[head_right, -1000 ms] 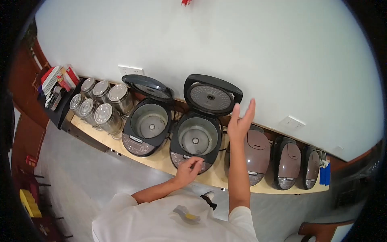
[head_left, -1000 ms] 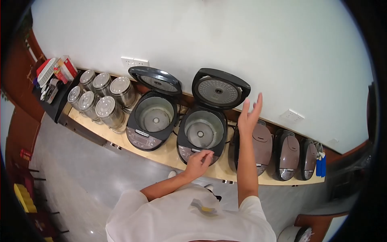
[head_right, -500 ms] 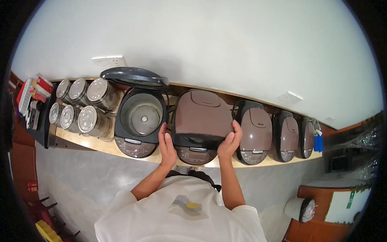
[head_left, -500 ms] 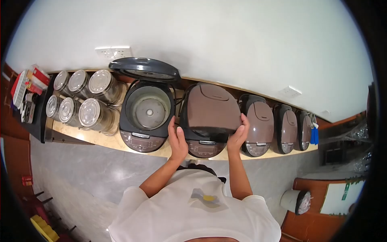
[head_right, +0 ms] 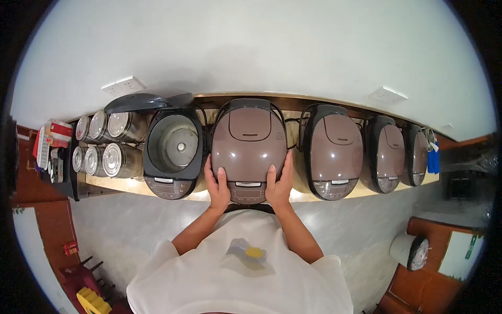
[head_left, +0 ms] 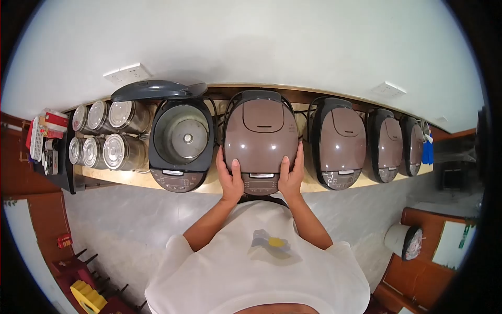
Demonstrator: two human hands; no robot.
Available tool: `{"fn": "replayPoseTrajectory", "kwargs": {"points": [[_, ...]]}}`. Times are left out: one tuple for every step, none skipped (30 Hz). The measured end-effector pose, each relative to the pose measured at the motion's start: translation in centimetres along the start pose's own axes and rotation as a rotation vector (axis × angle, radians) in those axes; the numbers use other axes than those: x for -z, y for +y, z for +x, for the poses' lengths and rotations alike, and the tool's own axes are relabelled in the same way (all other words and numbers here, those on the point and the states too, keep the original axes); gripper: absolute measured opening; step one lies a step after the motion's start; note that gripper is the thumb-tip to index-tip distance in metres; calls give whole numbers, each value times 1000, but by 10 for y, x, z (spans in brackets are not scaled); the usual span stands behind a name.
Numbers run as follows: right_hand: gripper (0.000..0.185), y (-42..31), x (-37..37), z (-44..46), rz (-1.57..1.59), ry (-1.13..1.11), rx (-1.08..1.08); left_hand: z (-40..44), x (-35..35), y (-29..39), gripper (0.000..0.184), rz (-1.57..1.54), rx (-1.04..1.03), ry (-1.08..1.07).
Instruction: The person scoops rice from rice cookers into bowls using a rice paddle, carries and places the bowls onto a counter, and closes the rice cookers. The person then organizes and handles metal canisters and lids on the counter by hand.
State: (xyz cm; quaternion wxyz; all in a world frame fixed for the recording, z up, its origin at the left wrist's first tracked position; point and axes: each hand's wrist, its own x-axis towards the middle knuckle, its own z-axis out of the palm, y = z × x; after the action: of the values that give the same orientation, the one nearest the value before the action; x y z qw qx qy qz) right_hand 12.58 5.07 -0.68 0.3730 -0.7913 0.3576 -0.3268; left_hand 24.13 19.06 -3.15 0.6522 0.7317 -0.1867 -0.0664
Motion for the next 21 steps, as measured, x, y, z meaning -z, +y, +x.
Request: {"fn": "replayPoseTrajectory", "kwargs": {"points": [[62,-1,0,1,33,8,-15,1,-1,-3,61,-37,0,-10],[62,-1,-1,2,70,8,-28,1,0,-5,60,-70,-1,-11],[62,2,-2,1,92,-21,-20,0,0,-5,60,-50,0,19],[64,5,-3,1,117,-6,-23,0,0,-4,60,-34,-1,8],[66,8,-4,1,144,6,-25,0,0,-4,59,-17,-2,1],[66,8,-5,2,170,-26,-12,1,0,-4,59,5,-4,39],[66,7,-4,1,158,-7,-28,1,1,-5,59,32,-7,22],[65,6,-3,1,146,13,-42,-1,2,-5,59,60,-10,6],[64,6,-4,0,159,15,-48,0,2,-4,59,66,11,9],[64,7,-4,-1,184,-10,-38,-1,3,-3,59,86,7,40],[63,9,-5,-1,191,1,-28,-1,3,-2,59,110,-3,23],[63,10,-5,-1,195,16,-17,0,4,1,59,129,-13,2],[62,9,-5,-1,206,17,-33,0,3,6,60,130,-2,1],[62,9,-6,-2,217,7,-18,0,4,7,60,134,-10,20],[62,8,-6,-1,226,20,-30,0,4,6,61,144,-10,13],[61,8,-6,-1,233,32,-42,0,4,6,61,152,-9,5],[61,15,-10,-3,247,42,-19,0,4,4,61,156,-11,6],[61,15,-10,-2,248,35,-1,-1,3,3,61,149,-17,24],[59,13,-10,-2,206,60,4,-1,3,1,62,155,-25,23],[57,11,-11,-3,163,89,7,-1,4,0,63,161,-34,20],[55,11,-11,-4,164,84,-20,-1,5,3,65,162,-29,12]]}}
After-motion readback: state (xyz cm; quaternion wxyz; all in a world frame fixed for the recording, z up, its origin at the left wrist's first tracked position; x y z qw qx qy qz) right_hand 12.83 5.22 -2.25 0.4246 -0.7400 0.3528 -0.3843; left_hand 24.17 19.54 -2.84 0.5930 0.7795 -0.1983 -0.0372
